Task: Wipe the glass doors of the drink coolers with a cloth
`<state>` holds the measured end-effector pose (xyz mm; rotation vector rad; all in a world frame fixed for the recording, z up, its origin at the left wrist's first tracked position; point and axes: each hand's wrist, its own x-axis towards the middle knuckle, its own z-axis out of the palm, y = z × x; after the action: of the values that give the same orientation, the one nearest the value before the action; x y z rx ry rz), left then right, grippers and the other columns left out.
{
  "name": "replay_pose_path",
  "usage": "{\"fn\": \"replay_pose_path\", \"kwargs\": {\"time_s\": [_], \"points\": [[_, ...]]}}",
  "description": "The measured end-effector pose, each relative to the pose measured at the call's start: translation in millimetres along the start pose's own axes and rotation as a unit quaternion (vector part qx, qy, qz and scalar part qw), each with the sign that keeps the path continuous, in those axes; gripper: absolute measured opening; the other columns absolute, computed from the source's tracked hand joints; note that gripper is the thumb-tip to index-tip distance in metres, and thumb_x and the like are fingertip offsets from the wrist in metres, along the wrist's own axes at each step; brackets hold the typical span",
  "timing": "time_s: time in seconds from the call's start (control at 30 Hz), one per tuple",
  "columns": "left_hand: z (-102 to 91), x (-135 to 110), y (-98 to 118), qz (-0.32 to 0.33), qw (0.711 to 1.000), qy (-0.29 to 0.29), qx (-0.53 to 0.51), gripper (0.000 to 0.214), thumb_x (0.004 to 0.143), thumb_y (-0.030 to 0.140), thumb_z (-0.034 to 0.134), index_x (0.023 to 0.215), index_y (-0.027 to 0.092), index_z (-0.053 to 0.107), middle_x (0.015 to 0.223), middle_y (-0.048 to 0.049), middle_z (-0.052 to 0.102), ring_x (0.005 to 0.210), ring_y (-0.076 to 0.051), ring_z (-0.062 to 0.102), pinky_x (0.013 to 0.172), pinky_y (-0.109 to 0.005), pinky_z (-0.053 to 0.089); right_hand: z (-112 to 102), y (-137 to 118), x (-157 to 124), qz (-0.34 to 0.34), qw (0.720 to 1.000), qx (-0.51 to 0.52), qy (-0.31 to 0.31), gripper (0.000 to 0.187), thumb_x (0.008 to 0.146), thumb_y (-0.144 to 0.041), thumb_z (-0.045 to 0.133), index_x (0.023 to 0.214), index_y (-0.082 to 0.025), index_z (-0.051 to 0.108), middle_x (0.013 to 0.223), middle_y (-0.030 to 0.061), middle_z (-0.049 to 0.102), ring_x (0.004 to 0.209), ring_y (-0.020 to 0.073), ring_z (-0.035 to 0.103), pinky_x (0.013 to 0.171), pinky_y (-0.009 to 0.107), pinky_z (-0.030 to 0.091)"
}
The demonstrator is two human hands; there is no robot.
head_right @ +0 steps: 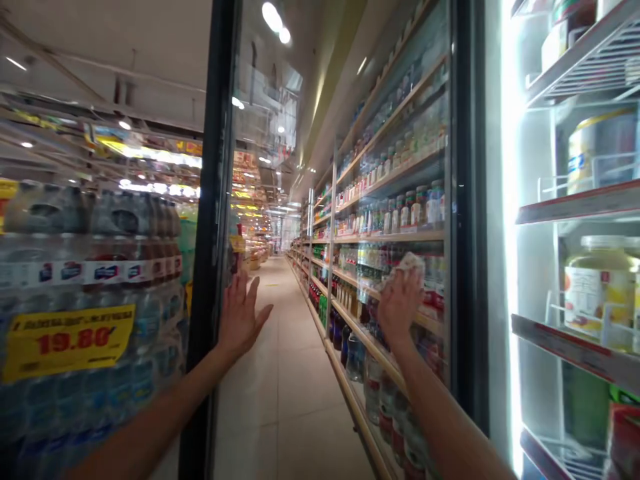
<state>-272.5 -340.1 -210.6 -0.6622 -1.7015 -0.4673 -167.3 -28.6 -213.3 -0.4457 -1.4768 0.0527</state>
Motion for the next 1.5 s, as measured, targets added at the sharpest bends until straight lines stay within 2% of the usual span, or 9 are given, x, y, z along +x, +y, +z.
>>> {"fn": "replay_pose_path", "kwargs": {"time_s": [0.2, 0.4, 0.63, 0.8, 0.9, 1.1, 1.27, 1.37, 1.5], "points": [[-4.1, -3, 6, 0.015, 0.997, -0.014, 0.079, 0.061, 0.085, 0.040, 0.050, 0.137, 0.013, 0.032, 0.148, -0.0193, 0.024, 0.139, -0.031, 0.012, 0.108, -0.053, 0.024, 0, -40, -39, -0.353, 0.929, 0.072, -0.084, 0.041, 0.085, -0.018, 0.041, 0.124, -0.025, 0.052, 0.139, 0.0057, 0.044, 0.135, 0.0212, 0.028, 0.110, 0.047, 0.019], [0.0, -5, 5, 0.025, 0.991, -0.019, 0.131, 0.068, 0.083, 0.042, 0.052, 0.140, 0.015, 0.026, 0.149, -0.0185, 0.023, 0.139, -0.031, 0.010, 0.106, -0.052, 0.029, 15, -17, 10, -0.021, 0.997, 0.051, 0.049, 0.048, 0.086, -0.028, 0.039, 0.131, -0.012, 0.045, 0.146, 0.0195, 0.028, 0.134, 0.0362, 0.026, 0.100, 0.060, 0.028], [-3.4, -3, 0, 0.045, 0.993, 0.001, 0.106, 0.067, 0.084, 0.046, 0.050, 0.139, 0.015, 0.029, 0.147, -0.0197, 0.025, 0.138, -0.032, 0.015, 0.105, -0.052, 0.030, 13, -120, -38, -0.436, 0.890, 0.121, -0.060, 0.038, 0.085, -0.024, 0.047, 0.122, -0.027, 0.053, 0.140, 0.0020, 0.043, 0.136, 0.0205, 0.024, 0.112, 0.047, 0.013], [-2.5, -2, -2, 0.056, 0.995, 0.000, 0.081, 0.066, 0.084, 0.045, 0.049, 0.139, 0.014, 0.029, 0.148, -0.0197, 0.023, 0.139, -0.032, 0.014, 0.106, -0.053, 0.028, 16, -26, 10, -0.125, 0.990, 0.065, 0.014, 0.044, 0.087, -0.023, 0.039, 0.130, -0.021, 0.047, 0.146, 0.0124, 0.032, 0.137, 0.0275, 0.022, 0.106, 0.055, 0.021], [-0.9, -2, -2, 0.047, 0.997, -0.005, 0.066, 0.066, 0.085, 0.044, 0.048, 0.141, 0.015, 0.027, 0.149, -0.0184, 0.020, 0.139, -0.032, 0.012, 0.107, -0.054, 0.026, 15, -9, 32, 0.047, 0.994, 0.066, 0.069, 0.049, 0.086, -0.026, 0.037, 0.134, -0.016, 0.042, 0.147, 0.0170, 0.026, 0.136, 0.0332, 0.021, 0.102, 0.061, 0.023], [-1.7, -1, -3, 0.042, 0.998, -0.001, 0.047, 0.067, 0.085, 0.048, 0.046, 0.141, 0.015, 0.028, 0.149, -0.0183, 0.023, 0.139, -0.032, 0.013, 0.107, -0.054, 0.025, 12, -84, -5, -0.398, 0.912, 0.090, -0.054, 0.039, 0.085, -0.025, 0.044, 0.124, -0.029, 0.051, 0.141, 0.0022, 0.041, 0.137, 0.0195, 0.023, 0.111, 0.046, 0.017], [-1.0, -2, -3, 0.046, 0.998, -0.001, 0.045, 0.067, 0.086, 0.048, 0.043, 0.142, 0.015, 0.025, 0.150, -0.0173, 0.018, 0.139, -0.032, 0.011, 0.107, -0.054, 0.024, 9, 4, 25, -0.080, 0.995, 0.031, 0.040, 0.042, 0.087, -0.024, 0.036, 0.127, -0.020, 0.050, 0.143, 0.0124, 0.036, 0.135, 0.0262, 0.027, 0.103, 0.053, 0.027], [0.0, -2, -3, 0.041, 0.998, -0.005, 0.043, 0.065, 0.087, 0.047, 0.042, 0.141, 0.015, 0.026, 0.150, -0.0175, 0.018, 0.140, -0.032, 0.010, 0.108, -0.054, 0.022, 10, 28, 44, 0.069, 0.993, 0.037, 0.092, 0.047, 0.087, -0.026, 0.034, 0.132, -0.016, 0.045, 0.147, 0.0163, 0.027, 0.136, 0.0298, 0.023, 0.102, 0.057, 0.028], [-1.2, 0, -2, 0.034, 0.998, -0.020, 0.045, 0.065, 0.087, 0.049, 0.041, 0.140, 0.013, 0.030, 0.150, -0.0186, 0.018, 0.140, -0.032, 0.009, 0.108, -0.053, 0.021, 14, -21, 22, -0.205, 0.977, 0.056, -0.019, 0.043, 0.086, -0.024, 0.041, 0.128, -0.028, 0.049, 0.146, 0.0054, 0.033, 0.139, 0.0230, 0.018, 0.108, 0.049, 0.022]]}}
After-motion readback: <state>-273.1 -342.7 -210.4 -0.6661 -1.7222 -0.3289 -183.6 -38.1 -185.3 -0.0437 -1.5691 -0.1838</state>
